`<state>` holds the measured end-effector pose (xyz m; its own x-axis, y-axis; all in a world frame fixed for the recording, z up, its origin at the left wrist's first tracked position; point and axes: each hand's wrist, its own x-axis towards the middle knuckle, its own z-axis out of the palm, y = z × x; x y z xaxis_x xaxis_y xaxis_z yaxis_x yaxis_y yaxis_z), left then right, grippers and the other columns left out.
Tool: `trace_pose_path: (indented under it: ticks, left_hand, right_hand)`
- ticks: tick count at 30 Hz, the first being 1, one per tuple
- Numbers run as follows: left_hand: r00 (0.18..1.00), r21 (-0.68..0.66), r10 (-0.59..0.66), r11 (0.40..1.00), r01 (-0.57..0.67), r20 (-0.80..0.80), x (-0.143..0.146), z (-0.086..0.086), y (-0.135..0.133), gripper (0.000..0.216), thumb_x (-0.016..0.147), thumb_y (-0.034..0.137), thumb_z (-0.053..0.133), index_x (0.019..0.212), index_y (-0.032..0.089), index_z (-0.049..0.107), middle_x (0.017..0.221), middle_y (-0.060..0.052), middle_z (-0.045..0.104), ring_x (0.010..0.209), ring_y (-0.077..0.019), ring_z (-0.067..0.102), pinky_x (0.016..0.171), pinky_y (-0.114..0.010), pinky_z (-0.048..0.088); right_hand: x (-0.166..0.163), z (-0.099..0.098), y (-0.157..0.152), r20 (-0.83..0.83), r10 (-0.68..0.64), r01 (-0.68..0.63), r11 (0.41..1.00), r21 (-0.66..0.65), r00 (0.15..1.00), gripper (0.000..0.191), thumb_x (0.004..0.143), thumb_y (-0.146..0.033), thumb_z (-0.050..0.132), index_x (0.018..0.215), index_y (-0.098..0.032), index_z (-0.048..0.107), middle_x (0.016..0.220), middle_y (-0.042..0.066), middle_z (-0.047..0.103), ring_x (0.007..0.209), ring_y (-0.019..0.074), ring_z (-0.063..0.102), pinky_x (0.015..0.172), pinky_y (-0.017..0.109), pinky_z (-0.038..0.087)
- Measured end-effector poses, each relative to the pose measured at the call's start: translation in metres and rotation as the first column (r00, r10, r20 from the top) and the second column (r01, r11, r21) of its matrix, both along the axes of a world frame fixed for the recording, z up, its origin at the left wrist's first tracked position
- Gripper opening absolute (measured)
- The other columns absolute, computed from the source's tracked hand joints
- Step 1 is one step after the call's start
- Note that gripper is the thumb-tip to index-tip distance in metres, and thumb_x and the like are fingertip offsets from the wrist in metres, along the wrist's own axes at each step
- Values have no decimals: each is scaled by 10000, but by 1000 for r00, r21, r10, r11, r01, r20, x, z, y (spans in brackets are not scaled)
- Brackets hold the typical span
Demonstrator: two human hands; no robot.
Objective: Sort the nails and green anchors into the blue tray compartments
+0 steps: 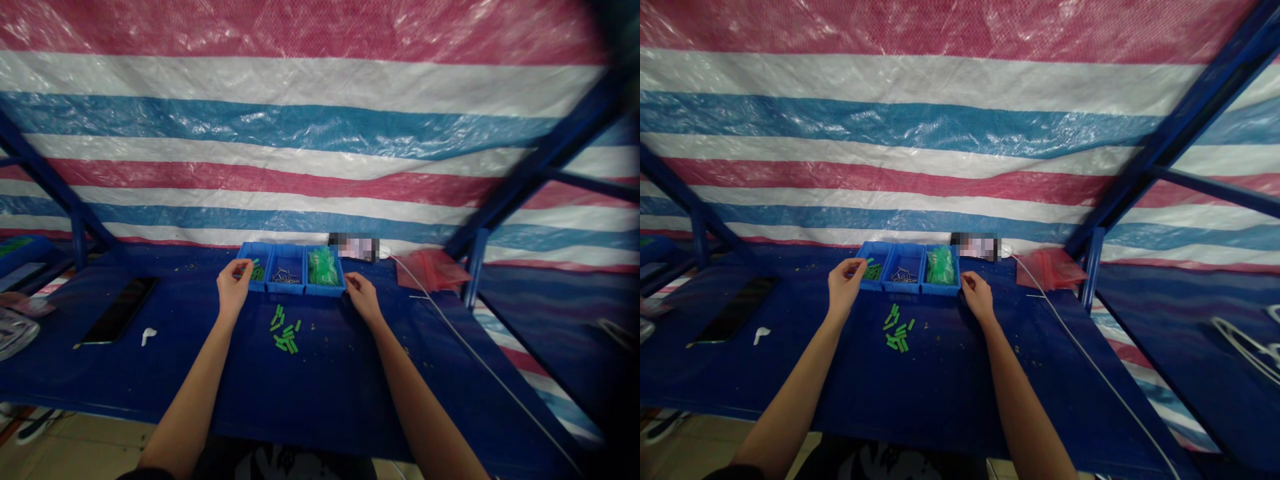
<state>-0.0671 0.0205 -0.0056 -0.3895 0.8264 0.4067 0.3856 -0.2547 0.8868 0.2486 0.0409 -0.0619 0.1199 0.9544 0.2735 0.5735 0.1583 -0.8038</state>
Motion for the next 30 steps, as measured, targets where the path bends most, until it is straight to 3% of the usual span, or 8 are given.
trace_pose_path:
  ticks: [5,9,11,14,17,20,25,30]
  left_hand:
    - [989,-17,32,999,-35,-143,-2,4,-3,261,756,375,583,886,162,660,725,-23,635,540,-97,500,491,-194,366]
    - [945,21,-164,984,176,-282,16,13,-16,264,792,380,560,930,169,640,724,-12,614,543,-95,489,520,-202,382]
    - [840,-28,-330,935,353,-430,27,16,-24,226,819,352,534,923,179,638,742,-10,613,570,-97,500,571,-213,404]
    - [604,-166,-508,831,530,-614,44,18,-37,186,843,306,508,928,195,631,798,-12,621,665,-115,547,639,-229,421]
    - [402,-299,-608,738,605,-685,55,14,-45,183,848,296,502,945,201,625,883,-25,621,807,-145,583,691,-239,434]
    - [282,-398,-651,692,603,-705,61,8,-47,194,844,305,507,962,205,625,932,-30,605,847,-157,588,702,-243,441]
    - [223,-463,-667,682,566,-711,60,2,-45,194,838,290,511,962,208,636,924,-26,600,807,-155,597,663,-234,434]
    - [219,-477,-670,686,550,-709,58,1,-43,185,842,284,504,945,208,638,905,-23,607,789,-154,596,645,-230,422]
  right_hand:
    - [-1,1,-1,-9,-1,1,1000,-1,1000,286,770,-429,493,861,-201,639,739,36,658,591,165,562,590,289,444]
    - [-1,3,-1,2,-2,2,1000,1,1000,298,772,-437,485,859,-197,640,722,34,657,576,162,557,581,283,434]
    - [-1,3,-2,7,1,-1,1000,-2,1000,299,775,-438,483,859,-196,637,725,33,656,580,161,557,576,278,426]
    - [-2,4,-2,13,-5,5,1000,-7,1000,298,774,-440,485,854,-197,637,729,33,655,588,162,554,565,272,412]
    - [-2,5,-3,26,-13,13,1000,-6,1000,298,771,-440,484,846,-198,642,725,33,653,586,160,548,552,266,397]
    - [-2,5,-3,40,-12,13,1000,-5,999,306,770,-444,480,843,-196,644,693,28,645,564,155,535,534,261,381]
    - [-3,7,-3,32,-10,11,1000,-3,999,306,765,-451,479,837,-201,640,690,29,643,560,158,534,531,262,378]
    - [-4,9,-4,35,-22,23,999,-29,999,307,759,-450,483,833,-199,642,682,31,644,552,160,529,521,261,366]
